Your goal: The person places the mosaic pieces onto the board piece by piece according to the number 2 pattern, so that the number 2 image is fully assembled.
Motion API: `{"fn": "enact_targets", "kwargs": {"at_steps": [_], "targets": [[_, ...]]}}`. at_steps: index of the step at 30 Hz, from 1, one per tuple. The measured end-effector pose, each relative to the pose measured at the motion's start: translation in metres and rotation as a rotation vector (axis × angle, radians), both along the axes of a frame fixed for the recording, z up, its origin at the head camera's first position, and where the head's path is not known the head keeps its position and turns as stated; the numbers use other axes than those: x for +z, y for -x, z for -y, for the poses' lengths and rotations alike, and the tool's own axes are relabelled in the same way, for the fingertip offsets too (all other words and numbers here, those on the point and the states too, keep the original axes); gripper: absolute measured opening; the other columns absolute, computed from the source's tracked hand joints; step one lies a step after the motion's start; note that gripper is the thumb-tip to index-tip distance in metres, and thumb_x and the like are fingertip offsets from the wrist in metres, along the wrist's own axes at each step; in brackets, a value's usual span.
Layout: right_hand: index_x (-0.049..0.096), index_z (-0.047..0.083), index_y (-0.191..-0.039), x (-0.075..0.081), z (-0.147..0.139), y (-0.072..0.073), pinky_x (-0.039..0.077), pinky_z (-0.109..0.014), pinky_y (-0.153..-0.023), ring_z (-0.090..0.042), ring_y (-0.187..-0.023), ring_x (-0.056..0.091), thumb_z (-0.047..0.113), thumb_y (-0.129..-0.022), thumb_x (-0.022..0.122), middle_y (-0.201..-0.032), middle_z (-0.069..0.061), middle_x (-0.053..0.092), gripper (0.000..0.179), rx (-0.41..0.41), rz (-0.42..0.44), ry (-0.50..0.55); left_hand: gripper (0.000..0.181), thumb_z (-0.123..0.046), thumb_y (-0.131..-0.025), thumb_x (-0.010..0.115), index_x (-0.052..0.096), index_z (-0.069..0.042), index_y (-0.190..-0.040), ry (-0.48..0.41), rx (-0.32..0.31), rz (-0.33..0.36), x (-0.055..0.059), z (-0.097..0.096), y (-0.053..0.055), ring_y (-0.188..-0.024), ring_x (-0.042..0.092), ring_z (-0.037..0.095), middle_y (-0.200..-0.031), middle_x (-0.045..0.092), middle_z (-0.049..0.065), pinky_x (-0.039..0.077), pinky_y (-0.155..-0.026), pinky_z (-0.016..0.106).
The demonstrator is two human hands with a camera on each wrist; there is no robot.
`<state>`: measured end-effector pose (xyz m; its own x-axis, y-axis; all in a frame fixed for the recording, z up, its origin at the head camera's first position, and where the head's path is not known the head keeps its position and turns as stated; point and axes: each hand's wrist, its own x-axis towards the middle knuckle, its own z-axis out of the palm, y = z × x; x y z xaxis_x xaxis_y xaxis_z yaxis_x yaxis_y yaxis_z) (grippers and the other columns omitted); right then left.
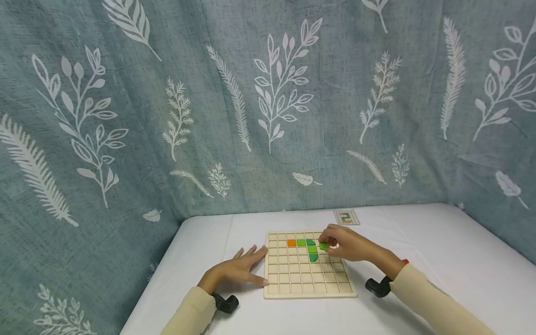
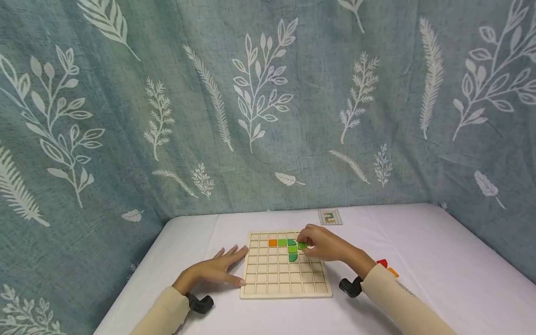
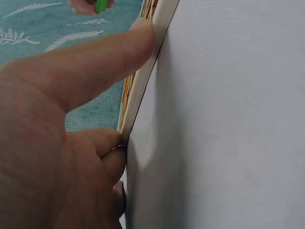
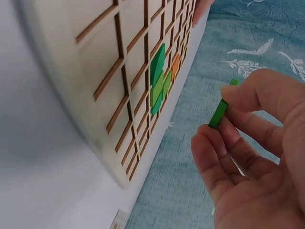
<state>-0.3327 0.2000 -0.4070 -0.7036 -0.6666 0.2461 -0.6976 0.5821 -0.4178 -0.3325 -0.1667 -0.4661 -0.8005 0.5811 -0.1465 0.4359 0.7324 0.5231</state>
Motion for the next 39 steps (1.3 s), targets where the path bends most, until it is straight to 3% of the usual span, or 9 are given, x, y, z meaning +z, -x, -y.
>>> {"fn": "enact_targets", "kwargs": {"at_steps": [9, 16, 26, 39], "targets": [[0.069, 0.002, -0.109, -0.006, 0.018, 0.007, 0.057, -0.031, -0.075, -0.007, -0.085, 0.059, 0.003, -0.091, 0.069, -0.100, -0.008, 0.064, 0.018, 0.047, 0.031, 0.005, 0.105, -0.060, -0.082, 0.070, 0.016, -0.017, -0.162, 0.022, 0.006, 0.012, 0.002, 0.000, -0.001, -0.158, 0.002, 0.025, -0.169, 0.013, 0.001, -0.007, -0.126, 0.055], [0.068, 0.001, -0.108, -0.014, 0.030, 0.015, 0.057, -0.029, -0.076, -0.013, -0.086, 0.062, 0.005, -0.091, 0.070, -0.100, -0.009, 0.063, 0.018, 0.091, 0.026, 0.020, 0.104, -0.060, -0.082, 0.071, 0.018, -0.018, -0.161, 0.024, 0.019, 0.012, 0.003, -0.001, -0.001, -0.158, 0.003, 0.024, -0.169, 0.015, -0.001, -0.006, -0.126, 0.053], [0.068, 0.007, -0.106, -0.027, 0.045, 0.020, 0.054, -0.025, -0.077, -0.014, -0.088, 0.059, 0.007, -0.091, 0.071, -0.100, -0.004, 0.061, 0.016, 0.054, 0.138, 0.024, 0.105, -0.059, -0.082, 0.072, 0.018, -0.017, -0.161, 0.020, 0.012, 0.016, 0.001, 0.000, 0.001, -0.158, 0.003, 0.024, -0.169, 0.014, -0.001, -0.006, -0.126, 0.054], [0.070, 0.005, -0.107, -0.032, 0.054, 0.021, 0.052, -0.024, -0.074, -0.015, -0.085, 0.056, 0.006, -0.089, 0.071, -0.098, -0.003, 0.061, 0.018, 0.028, 0.109, -0.019, 0.106, -0.058, -0.082, 0.072, 0.017, -0.014, -0.161, 0.018, 0.008, 0.008, 0.005, 0.000, -0.002, -0.158, 0.002, 0.026, -0.169, 0.014, 0.002, -0.006, -0.126, 0.055]]}}
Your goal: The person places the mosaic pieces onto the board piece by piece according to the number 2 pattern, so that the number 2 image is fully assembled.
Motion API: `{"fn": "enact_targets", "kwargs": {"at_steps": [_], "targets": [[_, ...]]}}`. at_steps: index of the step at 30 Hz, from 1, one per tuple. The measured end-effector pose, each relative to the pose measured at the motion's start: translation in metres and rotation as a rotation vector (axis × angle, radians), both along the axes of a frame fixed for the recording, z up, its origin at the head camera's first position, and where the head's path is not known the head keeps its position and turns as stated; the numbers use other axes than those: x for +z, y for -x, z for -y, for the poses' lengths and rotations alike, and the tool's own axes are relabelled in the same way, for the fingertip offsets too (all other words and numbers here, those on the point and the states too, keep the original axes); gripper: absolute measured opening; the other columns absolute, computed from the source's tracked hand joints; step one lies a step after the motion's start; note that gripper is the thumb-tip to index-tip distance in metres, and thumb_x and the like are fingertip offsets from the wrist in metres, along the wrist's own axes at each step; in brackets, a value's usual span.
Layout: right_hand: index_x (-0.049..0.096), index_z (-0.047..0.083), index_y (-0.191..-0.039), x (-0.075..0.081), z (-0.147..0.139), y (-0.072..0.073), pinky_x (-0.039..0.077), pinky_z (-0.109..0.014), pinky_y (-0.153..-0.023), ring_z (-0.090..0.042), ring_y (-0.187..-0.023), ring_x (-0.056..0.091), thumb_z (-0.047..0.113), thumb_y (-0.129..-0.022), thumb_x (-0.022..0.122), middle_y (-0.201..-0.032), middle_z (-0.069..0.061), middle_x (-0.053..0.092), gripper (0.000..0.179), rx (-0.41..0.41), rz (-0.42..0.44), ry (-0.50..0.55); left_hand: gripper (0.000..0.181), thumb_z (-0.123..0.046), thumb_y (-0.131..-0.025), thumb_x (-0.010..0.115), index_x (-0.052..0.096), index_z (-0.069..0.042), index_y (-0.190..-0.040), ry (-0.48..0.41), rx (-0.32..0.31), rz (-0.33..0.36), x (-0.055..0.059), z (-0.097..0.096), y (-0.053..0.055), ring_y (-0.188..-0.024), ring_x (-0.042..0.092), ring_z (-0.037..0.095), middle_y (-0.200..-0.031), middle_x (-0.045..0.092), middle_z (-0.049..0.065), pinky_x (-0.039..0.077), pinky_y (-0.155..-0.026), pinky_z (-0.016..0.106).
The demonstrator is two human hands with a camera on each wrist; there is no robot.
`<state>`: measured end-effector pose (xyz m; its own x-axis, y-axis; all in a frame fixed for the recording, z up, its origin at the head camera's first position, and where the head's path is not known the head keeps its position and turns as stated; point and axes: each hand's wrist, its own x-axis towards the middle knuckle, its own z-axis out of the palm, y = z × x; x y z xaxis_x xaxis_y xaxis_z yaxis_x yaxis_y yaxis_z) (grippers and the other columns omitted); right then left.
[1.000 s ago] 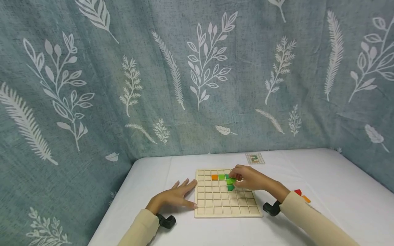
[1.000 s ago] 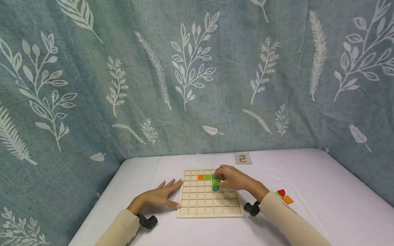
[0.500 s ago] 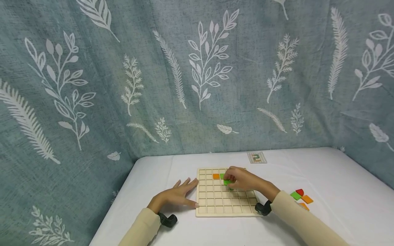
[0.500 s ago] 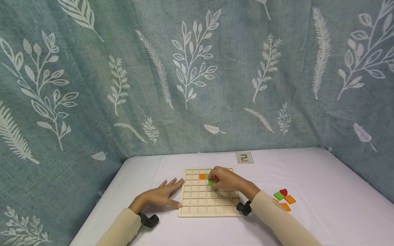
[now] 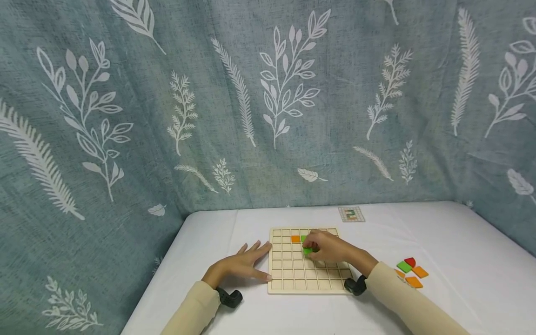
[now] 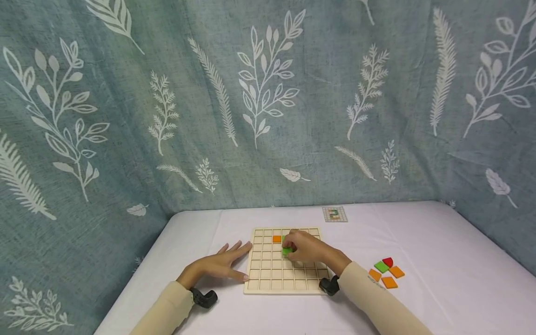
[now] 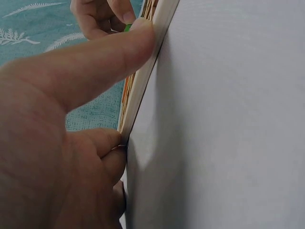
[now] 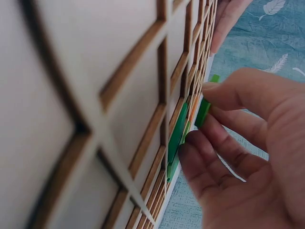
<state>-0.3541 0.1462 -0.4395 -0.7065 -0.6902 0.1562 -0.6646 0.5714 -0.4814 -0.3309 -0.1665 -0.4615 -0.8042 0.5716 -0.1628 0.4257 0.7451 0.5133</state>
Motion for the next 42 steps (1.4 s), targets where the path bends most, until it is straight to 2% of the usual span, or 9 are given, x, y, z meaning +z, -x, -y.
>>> {"fn": "enact_targets", "kwargs": {"at_steps": [10, 23, 31, 42], "targets": [[0.072, 0.007, -0.107, -0.0058, -0.0003, 0.0029, 0.052, -0.023, -0.074, -0.011, -0.085, 0.055, 0.009, -0.090, 0.073, -0.097, 0.000, 0.061, 0.017, -0.011, 0.014, -0.021, 0.106, -0.058, -0.082, 0.072, 0.017, -0.014, -0.161, -0.005, 0.001, 0.003, -0.0032, -0.0010, 0.0008, -0.158, 0.003, 0.025, -0.169, 0.014, 0.002, -0.006, -0.126, 0.055], [0.075, 0.006, -0.111, -0.0011, -0.0014, 0.0028, 0.054, -0.026, -0.076, -0.013, -0.087, 0.058, 0.008, -0.089, 0.074, -0.099, -0.001, 0.065, 0.022, 0.046, -0.018, -0.042, 0.107, -0.058, -0.082, 0.072, 0.016, -0.015, -0.162, -0.010, 0.000, -0.003, -0.0022, 0.0002, 0.0023, -0.158, 0.003, 0.024, -0.169, 0.014, 0.000, -0.006, -0.126, 0.055], [0.077, 0.006, -0.111, -0.0019, 0.0006, 0.0035, 0.054, -0.023, -0.075, -0.009, -0.086, 0.059, 0.010, -0.085, 0.078, -0.095, 0.000, 0.065, 0.027, 0.048, -0.021, -0.038, 0.107, -0.058, -0.082, 0.072, 0.016, -0.013, -0.161, -0.015, -0.006, -0.005, -0.0035, 0.0014, 0.0025, -0.158, 0.002, 0.026, -0.169, 0.014, 0.002, -0.007, -0.126, 0.055], [0.077, 0.009, -0.110, -0.0016, 0.0001, 0.0037, 0.056, -0.032, -0.082, -0.013, -0.094, 0.063, 0.012, -0.083, 0.080, -0.100, 0.002, 0.069, 0.027, 0.034, -0.048, -0.064, 0.105, -0.059, -0.083, 0.071, 0.017, -0.015, -0.161, -0.001, -0.008, -0.012, -0.0036, 0.0013, 0.0026, -0.158, 0.003, 0.025, -0.169, 0.014, 0.000, -0.006, -0.126, 0.055]]}}
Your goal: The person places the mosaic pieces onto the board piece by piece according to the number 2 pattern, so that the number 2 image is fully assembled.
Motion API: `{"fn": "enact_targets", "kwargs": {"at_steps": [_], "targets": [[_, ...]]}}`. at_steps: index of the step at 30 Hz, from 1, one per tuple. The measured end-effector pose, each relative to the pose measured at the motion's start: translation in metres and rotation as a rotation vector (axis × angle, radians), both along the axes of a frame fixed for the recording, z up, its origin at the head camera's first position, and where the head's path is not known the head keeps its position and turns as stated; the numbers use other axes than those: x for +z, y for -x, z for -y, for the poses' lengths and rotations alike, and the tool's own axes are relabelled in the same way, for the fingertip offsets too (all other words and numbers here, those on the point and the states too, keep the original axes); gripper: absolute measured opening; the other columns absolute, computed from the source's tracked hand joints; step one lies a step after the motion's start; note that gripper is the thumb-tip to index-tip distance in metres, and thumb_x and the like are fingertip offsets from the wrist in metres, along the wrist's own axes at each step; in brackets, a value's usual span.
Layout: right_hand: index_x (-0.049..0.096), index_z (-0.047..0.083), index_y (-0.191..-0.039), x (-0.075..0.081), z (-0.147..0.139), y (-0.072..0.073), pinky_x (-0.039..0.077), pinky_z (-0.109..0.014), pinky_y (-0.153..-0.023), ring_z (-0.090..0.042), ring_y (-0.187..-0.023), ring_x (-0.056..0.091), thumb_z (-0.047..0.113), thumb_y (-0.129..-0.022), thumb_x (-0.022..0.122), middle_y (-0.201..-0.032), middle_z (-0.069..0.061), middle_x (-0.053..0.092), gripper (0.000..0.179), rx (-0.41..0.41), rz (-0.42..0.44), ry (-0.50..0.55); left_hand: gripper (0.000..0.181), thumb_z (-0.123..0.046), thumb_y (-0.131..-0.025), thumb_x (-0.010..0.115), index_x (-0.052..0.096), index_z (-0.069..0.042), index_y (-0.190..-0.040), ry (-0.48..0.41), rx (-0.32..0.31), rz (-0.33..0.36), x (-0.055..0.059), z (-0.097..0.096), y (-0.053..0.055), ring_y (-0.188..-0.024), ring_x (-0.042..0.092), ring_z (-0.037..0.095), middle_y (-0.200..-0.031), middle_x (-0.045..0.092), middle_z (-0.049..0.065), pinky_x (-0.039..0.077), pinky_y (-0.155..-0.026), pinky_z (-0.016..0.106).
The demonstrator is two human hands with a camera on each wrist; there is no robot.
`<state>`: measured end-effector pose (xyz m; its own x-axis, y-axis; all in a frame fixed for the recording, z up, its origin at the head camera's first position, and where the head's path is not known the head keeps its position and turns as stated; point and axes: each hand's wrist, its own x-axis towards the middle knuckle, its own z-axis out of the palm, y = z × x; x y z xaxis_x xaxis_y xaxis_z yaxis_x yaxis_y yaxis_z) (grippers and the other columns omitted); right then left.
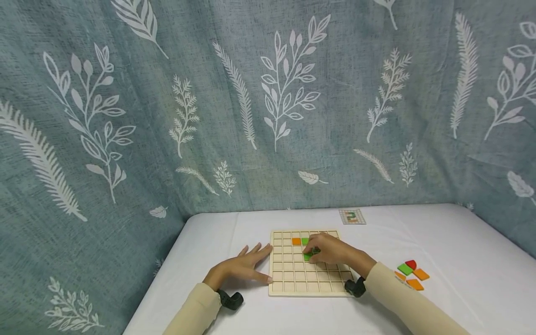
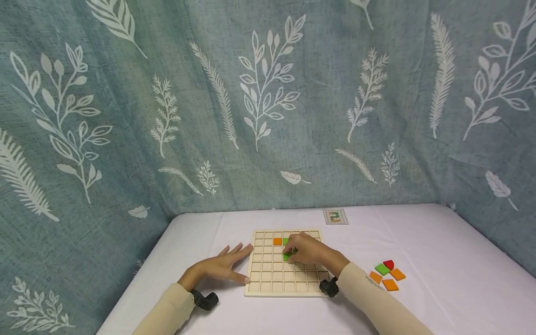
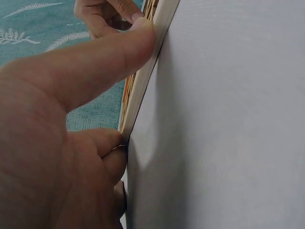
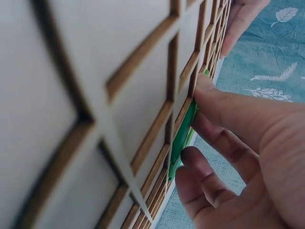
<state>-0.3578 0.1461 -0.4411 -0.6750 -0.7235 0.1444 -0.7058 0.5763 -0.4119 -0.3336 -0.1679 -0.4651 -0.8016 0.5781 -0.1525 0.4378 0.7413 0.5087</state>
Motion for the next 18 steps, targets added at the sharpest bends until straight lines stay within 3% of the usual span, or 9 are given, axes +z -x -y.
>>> {"fn": "enact_targets", "kwargs": {"at_steps": [15, 18], "targets": [[0.076, 0.012, -0.111, 0.0003, -0.0015, 0.0004, 0.054, -0.030, -0.083, -0.014, -0.095, 0.061, 0.017, -0.085, 0.079, -0.104, 0.003, 0.069, 0.026, -0.002, 0.045, 0.017, 0.105, -0.058, -0.083, 0.072, 0.017, -0.016, -0.161, 0.009, 0.007, 0.004, 0.0013, -0.0005, -0.0003, -0.158, 0.003, 0.024, -0.169, 0.015, 0.000, -0.006, -0.126, 0.055], [0.076, 0.011, -0.111, -0.0004, -0.0017, 0.0011, 0.052, -0.027, -0.078, -0.010, -0.089, 0.058, 0.019, -0.086, 0.079, -0.103, 0.002, 0.069, 0.027, 0.001, 0.044, 0.032, 0.105, -0.058, -0.082, 0.072, 0.017, -0.016, -0.162, 0.007, 0.010, 0.007, 0.0010, -0.0003, -0.0006, -0.158, 0.003, 0.024, -0.169, 0.015, 0.000, -0.006, -0.126, 0.055]]}}
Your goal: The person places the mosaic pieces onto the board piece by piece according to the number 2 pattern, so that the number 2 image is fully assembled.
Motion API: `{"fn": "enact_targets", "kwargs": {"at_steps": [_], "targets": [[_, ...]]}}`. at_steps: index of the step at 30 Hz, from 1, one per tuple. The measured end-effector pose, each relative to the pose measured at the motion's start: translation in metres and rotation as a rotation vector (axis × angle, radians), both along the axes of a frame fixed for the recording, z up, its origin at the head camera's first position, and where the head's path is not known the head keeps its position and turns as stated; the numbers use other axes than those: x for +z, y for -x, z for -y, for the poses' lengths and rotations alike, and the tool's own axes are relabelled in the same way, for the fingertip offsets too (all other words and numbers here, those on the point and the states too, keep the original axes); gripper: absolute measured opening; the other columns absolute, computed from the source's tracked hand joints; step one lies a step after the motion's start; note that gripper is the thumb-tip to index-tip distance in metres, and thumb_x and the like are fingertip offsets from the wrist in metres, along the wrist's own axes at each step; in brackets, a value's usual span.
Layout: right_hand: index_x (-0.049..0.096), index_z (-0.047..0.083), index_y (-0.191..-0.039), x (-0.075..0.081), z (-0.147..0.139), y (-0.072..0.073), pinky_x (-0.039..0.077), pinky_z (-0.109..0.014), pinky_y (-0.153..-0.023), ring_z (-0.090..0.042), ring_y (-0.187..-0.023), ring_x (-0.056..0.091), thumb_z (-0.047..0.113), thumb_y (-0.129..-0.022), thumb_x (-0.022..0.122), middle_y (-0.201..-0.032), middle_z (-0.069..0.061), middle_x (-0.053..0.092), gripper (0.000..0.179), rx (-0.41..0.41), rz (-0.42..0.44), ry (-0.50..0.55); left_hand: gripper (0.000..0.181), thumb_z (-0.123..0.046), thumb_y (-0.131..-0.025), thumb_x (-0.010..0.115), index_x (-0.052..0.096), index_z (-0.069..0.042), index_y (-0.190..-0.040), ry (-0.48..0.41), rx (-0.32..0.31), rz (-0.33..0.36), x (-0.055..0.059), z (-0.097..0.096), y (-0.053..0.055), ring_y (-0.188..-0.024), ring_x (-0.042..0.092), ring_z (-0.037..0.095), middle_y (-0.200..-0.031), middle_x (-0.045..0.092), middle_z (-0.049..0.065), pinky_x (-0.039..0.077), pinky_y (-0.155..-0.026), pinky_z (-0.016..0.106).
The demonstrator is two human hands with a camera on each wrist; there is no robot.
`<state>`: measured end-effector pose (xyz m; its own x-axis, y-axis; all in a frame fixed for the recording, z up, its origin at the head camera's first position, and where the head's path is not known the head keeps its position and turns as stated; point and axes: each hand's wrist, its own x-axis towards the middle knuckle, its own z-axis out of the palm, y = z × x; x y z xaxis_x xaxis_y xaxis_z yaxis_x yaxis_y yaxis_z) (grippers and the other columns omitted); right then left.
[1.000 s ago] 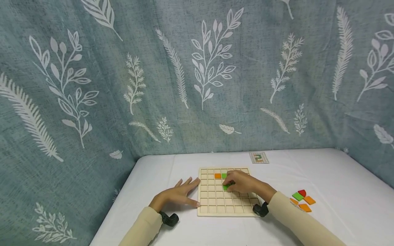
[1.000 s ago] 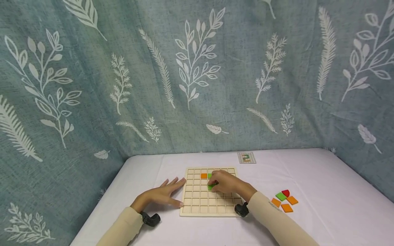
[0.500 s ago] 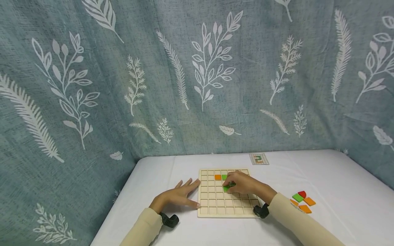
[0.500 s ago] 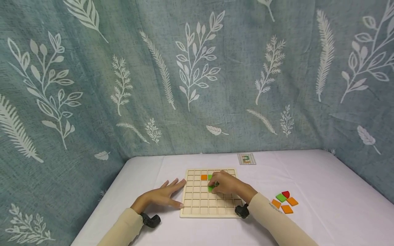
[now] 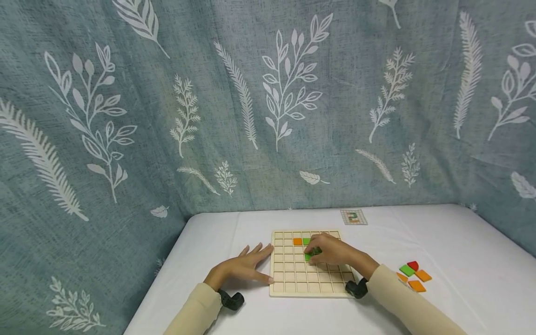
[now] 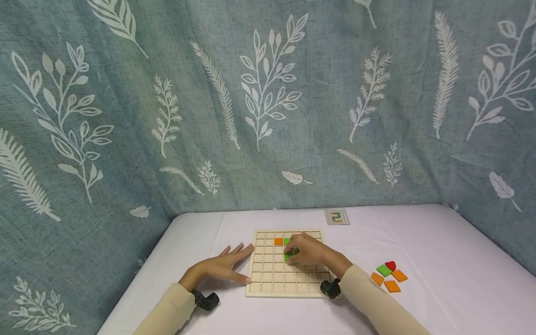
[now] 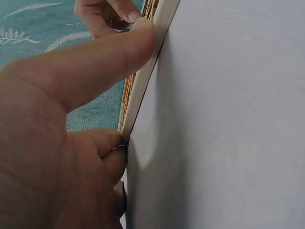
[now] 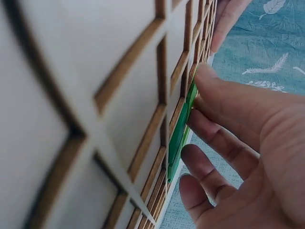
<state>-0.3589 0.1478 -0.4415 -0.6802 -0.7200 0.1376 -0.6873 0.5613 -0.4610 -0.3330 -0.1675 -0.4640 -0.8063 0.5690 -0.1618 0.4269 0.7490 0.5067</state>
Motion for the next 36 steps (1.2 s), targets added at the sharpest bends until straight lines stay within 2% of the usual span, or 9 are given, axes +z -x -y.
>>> {"fn": "enact_targets", "kwargs": {"at_steps": [4, 7, 9, 15, 19, 26, 32, 36], "targets": [[0.074, 0.006, -0.114, 0.004, -0.002, -0.003, 0.054, -0.027, -0.076, -0.014, -0.090, 0.061, 0.018, -0.089, 0.076, -0.105, -0.003, 0.068, 0.028, -0.027, 0.012, 0.027, 0.105, -0.059, -0.082, 0.071, 0.017, -0.016, -0.162, -0.005, -0.006, 0.003, 0.001, -0.001, 0.002, -0.158, 0.002, 0.023, -0.169, 0.014, -0.001, -0.007, -0.126, 0.054], [0.072, 0.003, -0.116, 0.011, -0.004, -0.008, 0.057, -0.032, -0.081, -0.027, -0.098, 0.065, 0.017, -0.091, 0.074, -0.111, -0.010, 0.068, 0.029, -0.045, 0.036, 0.053, 0.105, -0.059, -0.083, 0.071, 0.016, -0.016, -0.162, -0.002, -0.012, 0.001, 0.001, -0.002, 0.003, -0.158, 0.002, 0.023, -0.169, 0.013, -0.001, -0.007, -0.126, 0.054], [0.070, 0.003, -0.117, 0.015, -0.008, -0.010, 0.057, -0.033, -0.082, -0.031, -0.101, 0.065, 0.017, -0.092, 0.072, -0.115, -0.013, 0.068, 0.029, -0.050, 0.042, 0.068, 0.105, -0.059, -0.083, 0.071, 0.016, -0.016, -0.162, -0.001, -0.016, -0.002, 0.002, -0.002, 0.003, -0.158, 0.002, 0.024, -0.169, 0.013, -0.001, -0.007, -0.126, 0.055], [0.068, 0.002, -0.118, 0.026, -0.024, -0.013, 0.056, -0.026, -0.077, -0.017, -0.093, 0.065, 0.017, -0.093, 0.072, -0.112, -0.013, 0.070, 0.029, -0.066, -0.044, 0.093, 0.106, -0.059, -0.083, 0.071, 0.015, -0.015, -0.162, -0.005, -0.019, -0.015, 0.007, -0.002, 0.003, -0.158, 0.001, 0.025, -0.169, 0.013, 0.001, -0.007, -0.126, 0.054], [0.069, 0.003, -0.117, 0.033, -0.036, -0.019, 0.056, -0.025, -0.077, -0.011, -0.090, 0.065, 0.016, -0.092, 0.072, -0.109, -0.012, 0.071, 0.028, -0.085, -0.074, 0.105, 0.106, -0.060, -0.083, 0.071, 0.015, -0.015, -0.162, -0.005, -0.021, -0.014, 0.008, -0.001, 0.003, -0.158, 0.001, 0.025, -0.169, 0.012, 0.001, -0.007, -0.126, 0.054], [0.069, 0.007, -0.113, 0.043, -0.067, -0.037, 0.057, -0.025, -0.078, -0.011, -0.089, 0.065, 0.018, -0.092, 0.072, -0.105, -0.007, 0.071, 0.024, -0.182, -0.095, 0.134, 0.106, -0.060, -0.083, 0.071, 0.016, -0.015, -0.162, -0.018, -0.027, -0.017, 0.008, -0.001, 0.005, -0.158, 0.001, 0.025, -0.169, 0.013, 0.001, -0.007, -0.126, 0.055], [0.071, 0.011, -0.113, 0.045, -0.099, -0.053, 0.057, -0.024, -0.079, -0.006, -0.090, 0.065, 0.025, -0.093, 0.071, -0.108, -0.006, 0.071, 0.024, -0.325, -0.048, 0.159, 0.106, -0.059, -0.083, 0.071, 0.016, -0.014, -0.162, -0.015, -0.027, -0.013, 0.008, -0.001, 0.005, -0.158, 0.001, 0.026, -0.169, 0.014, 0.001, -0.007, -0.126, 0.055], [0.070, 0.011, -0.114, 0.050, -0.120, -0.059, 0.056, -0.024, -0.077, -0.010, -0.090, 0.066, 0.026, -0.094, 0.070, -0.108, -0.006, 0.072, 0.025, -0.405, -0.048, 0.157, 0.106, -0.059, -0.083, 0.071, 0.016, -0.014, -0.161, -0.018, -0.023, -0.016, 0.011, 0.001, 0.005, -0.158, 0.002, 0.026, -0.169, 0.014, 0.002, -0.006, -0.126, 0.055]]}}
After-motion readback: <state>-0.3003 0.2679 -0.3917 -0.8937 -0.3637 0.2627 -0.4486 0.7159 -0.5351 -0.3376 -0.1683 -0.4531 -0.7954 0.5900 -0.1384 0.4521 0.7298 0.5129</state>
